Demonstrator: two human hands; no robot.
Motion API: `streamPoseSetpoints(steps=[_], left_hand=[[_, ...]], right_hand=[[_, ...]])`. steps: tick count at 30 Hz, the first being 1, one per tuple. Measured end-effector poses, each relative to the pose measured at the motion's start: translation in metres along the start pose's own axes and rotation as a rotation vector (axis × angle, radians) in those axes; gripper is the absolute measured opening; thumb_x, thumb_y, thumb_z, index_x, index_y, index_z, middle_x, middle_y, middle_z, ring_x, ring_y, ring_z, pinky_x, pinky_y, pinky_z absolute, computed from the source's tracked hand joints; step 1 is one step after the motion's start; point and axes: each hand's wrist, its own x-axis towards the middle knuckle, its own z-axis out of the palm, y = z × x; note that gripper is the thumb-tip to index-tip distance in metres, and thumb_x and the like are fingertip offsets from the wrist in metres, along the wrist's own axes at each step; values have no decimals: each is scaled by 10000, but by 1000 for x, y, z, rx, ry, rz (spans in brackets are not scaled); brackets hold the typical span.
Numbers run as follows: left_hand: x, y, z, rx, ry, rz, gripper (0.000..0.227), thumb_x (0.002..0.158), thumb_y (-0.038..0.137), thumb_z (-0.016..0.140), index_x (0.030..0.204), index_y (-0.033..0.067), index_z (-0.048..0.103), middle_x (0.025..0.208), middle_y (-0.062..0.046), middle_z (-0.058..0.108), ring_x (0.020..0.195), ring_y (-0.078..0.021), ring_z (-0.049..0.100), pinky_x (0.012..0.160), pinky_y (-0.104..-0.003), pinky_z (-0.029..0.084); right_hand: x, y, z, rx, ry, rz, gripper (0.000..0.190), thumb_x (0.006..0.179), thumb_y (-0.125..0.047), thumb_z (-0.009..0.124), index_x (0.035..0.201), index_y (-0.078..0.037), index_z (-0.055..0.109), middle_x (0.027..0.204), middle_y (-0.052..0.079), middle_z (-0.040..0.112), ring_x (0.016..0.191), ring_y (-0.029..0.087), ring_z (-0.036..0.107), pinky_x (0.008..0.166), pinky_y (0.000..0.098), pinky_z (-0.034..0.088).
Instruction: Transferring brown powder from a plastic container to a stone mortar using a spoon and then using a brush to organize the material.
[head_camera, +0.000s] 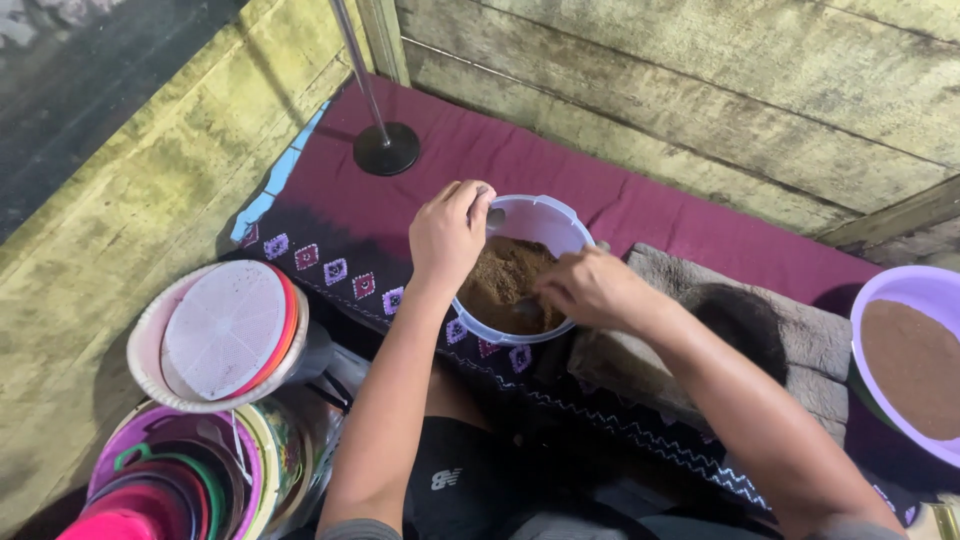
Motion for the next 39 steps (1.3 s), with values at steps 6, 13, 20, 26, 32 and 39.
streamPoseSetpoints(steps=[6, 13, 20, 26, 32, 39], left_hand=[[-32, 8, -10, -109, 200, -52, 161, 1053, 264, 593, 1134, 235, 730, 820, 29, 722, 755, -164, 750, 675, -299, 601], [-48, 22, -12, -471, 246, -134, 248, 1045, 90, 564, 1183, 147, 762, 859, -78, 781, 754, -206, 779, 689, -327, 636], [-52, 23, -7, -519, 329, -112, 262, 1060, 91, 550, 1229, 117, 747, 905, -91, 787, 757, -202, 783, 705, -327, 636], [-53, 23, -3, -499, 372, -117, 252, 1062, 112, 551, 1217, 120, 749, 865, -62, 781, 577, -150, 721, 542, -265, 596], [-57, 22, -4, -352, 369, -63, 244, 1046, 140, 583, 1226, 154, 748, 850, -22, 783, 494, -117, 677, 454, -228, 572], [-54, 24, -7, -214, 312, 39, 238, 1030, 161, 609, 1220, 215, 742, 876, 27, 780, 599, -123, 723, 499, -229, 602]], right_hand=[[16, 37, -1, -252, 134, -17, 175, 933, -328, 624, 905, -191, 729, 778, 29, 725, 847, 221, 721, 723, 397, 480], [39, 4, 37, 133, 14, 75, 236, 911, -314, 644, 1031, -158, 774, 840, 170, 734, 807, 420, 719, 712, 537, 575], [49, 40, 48, -53, 143, 245, 231, 921, -372, 624, 1071, -242, 743, 828, 87, 726, 766, 364, 738, 692, 497, 591], [57, 28, 43, 53, 149, 216, 166, 907, -291, 602, 965, -167, 694, 730, 169, 705, 749, 418, 727, 668, 536, 574], [34, 38, 37, -502, 306, -126, 138, 840, -182, 545, 814, -116, 663, 626, 64, 683, 654, 256, 714, 631, 367, 545], [7, -23, -26, -564, 79, -115, 152, 783, -239, 568, 785, -127, 671, 590, 82, 677, 559, 267, 689, 554, 406, 534]])
